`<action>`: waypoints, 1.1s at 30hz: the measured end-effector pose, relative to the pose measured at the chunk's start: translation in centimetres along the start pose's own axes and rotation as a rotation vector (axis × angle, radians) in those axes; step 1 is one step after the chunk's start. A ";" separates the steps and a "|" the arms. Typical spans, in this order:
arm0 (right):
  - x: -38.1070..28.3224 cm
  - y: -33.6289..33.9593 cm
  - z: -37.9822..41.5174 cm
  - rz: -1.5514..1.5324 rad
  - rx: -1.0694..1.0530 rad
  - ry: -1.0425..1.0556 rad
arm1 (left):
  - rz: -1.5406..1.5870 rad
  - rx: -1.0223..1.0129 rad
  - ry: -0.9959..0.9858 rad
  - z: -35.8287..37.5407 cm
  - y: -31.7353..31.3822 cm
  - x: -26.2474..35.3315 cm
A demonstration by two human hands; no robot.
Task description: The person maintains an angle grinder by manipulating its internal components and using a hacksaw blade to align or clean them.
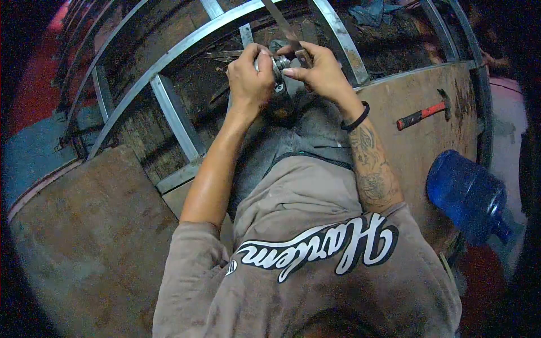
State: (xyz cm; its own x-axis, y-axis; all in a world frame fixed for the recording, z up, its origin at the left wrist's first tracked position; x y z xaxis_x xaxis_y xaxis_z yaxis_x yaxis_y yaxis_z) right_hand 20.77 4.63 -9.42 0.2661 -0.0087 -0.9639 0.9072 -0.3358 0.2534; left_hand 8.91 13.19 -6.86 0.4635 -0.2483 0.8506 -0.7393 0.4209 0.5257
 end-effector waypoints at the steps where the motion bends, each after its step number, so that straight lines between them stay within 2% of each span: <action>1: -0.4 -0.1 -0.2 -0.027 0.016 0.050 | -0.005 0.009 -0.005 -0.1 0.0 0.0; 5: 0.8 0.1 0.4 0.115 0.049 -0.092 | -0.022 0.015 0.005 -0.2 0.0 0.1; 8: 2.1 0.8 1.5 0.044 0.111 -0.138 | -0.039 0.000 0.048 -1.6 -0.5 -1.1; 10: 1.9 2.4 3.8 -0.009 0.108 -0.308 | -0.062 0.002 0.067 -2.6 -0.7 -1.4; 11: 0.5 3.0 4.5 -0.009 0.106 -0.306 | -0.087 -0.004 0.087 -2.9 -0.9 -1.6; 13: -1.5 3.1 6.4 -0.188 0.042 -0.478 | -0.109 0.001 0.088 -3.6 -1.3 -1.7; 14: -1.7 2.8 7.2 -0.190 0.048 -0.479 | -0.132 -0.001 0.089 -3.9 -1.6 -1.7; 16: -2.7 2.4 7.8 0.033 0.047 -0.302 | -0.159 -0.017 0.110 -4.7 -2.2 -1.7; 18: -2.8 2.0 7.9 0.145 0.011 -0.297 | -0.179 -0.024 0.133 -5.5 -2.7 -1.8; 20: -6.0 1.7 7.0 0.505 0.095 0.187 | -0.213 -0.028 0.155 -6.3 -3.0 -2.6; 21: -5.5 0.4 8.7 0.484 0.082 0.104 | -0.190 -0.034 0.129 -4.9 -2.9 -3.5; 22: -5.8 0.2 9.1 0.486 0.085 0.117 | -0.189 -0.023 0.121 -4.5 -2.5 -3.2; 24: -5.4 -0.1 8.9 0.539 0.039 -0.007 | -0.222 -0.092 0.190 -4.2 -2.7 -3.2; 28: -4.8 -0.5 8.8 0.549 -0.006 -0.004 | -0.212 -0.010 0.170 -4.3 -2.7 -3.5; 30: -4.5 -0.9 8.8 0.544 -0.035 -0.097 | -0.205 -0.003 0.170 -4.3 -2.7 -3.7; 33: -4.7 -1.3 8.6 0.579 -0.050 -0.124 | -0.197 -0.004 0.172 -4.2 -2.3 -3.3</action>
State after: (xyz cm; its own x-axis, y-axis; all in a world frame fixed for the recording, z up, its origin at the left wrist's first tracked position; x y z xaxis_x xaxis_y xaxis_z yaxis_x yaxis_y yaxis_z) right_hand 15.51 -2.99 -5.92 0.6851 -0.2883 -0.6690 0.6406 -0.1988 0.7417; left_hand 11.13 16.65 -10.90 0.6751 -0.1740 0.7169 -0.6246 0.3824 0.6810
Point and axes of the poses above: each hand's wrist, its own z-axis away from the middle knuckle, its own y-axis out of the back of the hand, x = y × z, the point moved 7 cm from there along -z, towards the middle knuckle, and after that the axes turned 8 degrees about y, right-handed, at the moved point
